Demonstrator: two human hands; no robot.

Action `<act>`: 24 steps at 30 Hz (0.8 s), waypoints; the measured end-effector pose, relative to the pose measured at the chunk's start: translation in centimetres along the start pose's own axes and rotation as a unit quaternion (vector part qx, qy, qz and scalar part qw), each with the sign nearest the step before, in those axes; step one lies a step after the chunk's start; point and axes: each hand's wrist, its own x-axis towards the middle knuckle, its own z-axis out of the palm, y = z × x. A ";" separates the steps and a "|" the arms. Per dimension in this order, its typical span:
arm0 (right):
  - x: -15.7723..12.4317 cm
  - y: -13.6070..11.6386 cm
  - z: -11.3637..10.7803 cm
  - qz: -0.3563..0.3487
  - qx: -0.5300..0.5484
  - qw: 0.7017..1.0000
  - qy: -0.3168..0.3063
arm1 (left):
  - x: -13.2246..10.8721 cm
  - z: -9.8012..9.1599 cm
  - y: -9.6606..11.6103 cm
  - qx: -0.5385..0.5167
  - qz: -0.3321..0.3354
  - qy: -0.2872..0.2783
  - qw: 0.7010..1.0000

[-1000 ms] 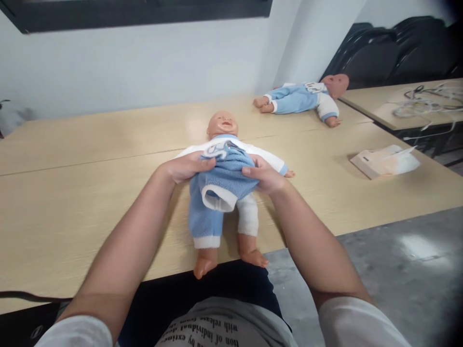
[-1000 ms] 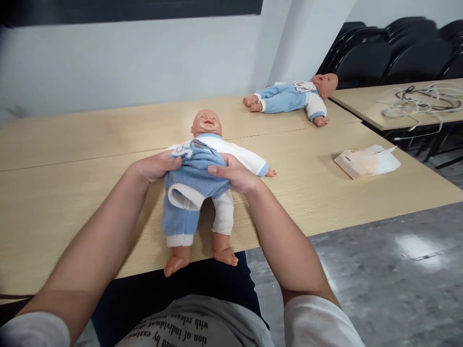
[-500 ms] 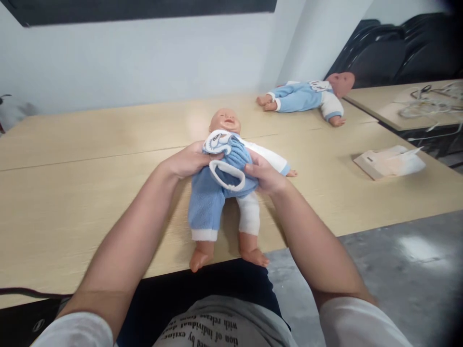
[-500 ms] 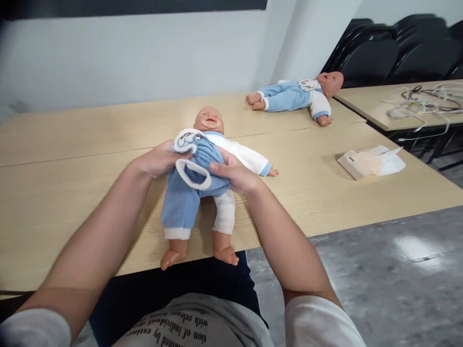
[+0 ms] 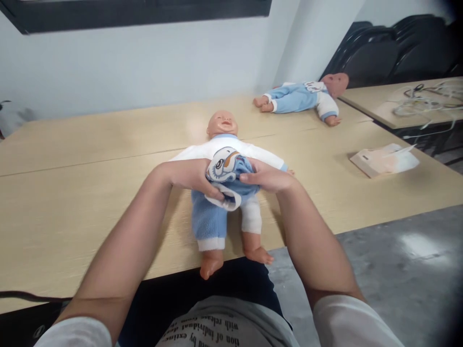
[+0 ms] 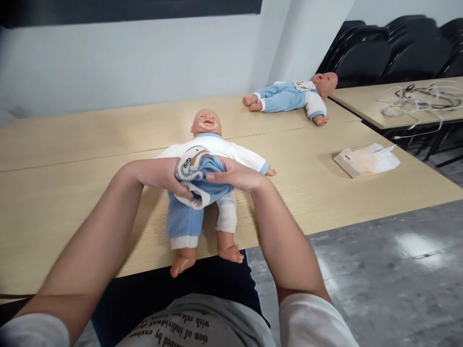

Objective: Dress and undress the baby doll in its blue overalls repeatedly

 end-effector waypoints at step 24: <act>-9.6 3.0 5.7 0.101 -0.200 0.929 0.293 | -0.5 0.7 1.5 0.173 0.107 0.125 0.971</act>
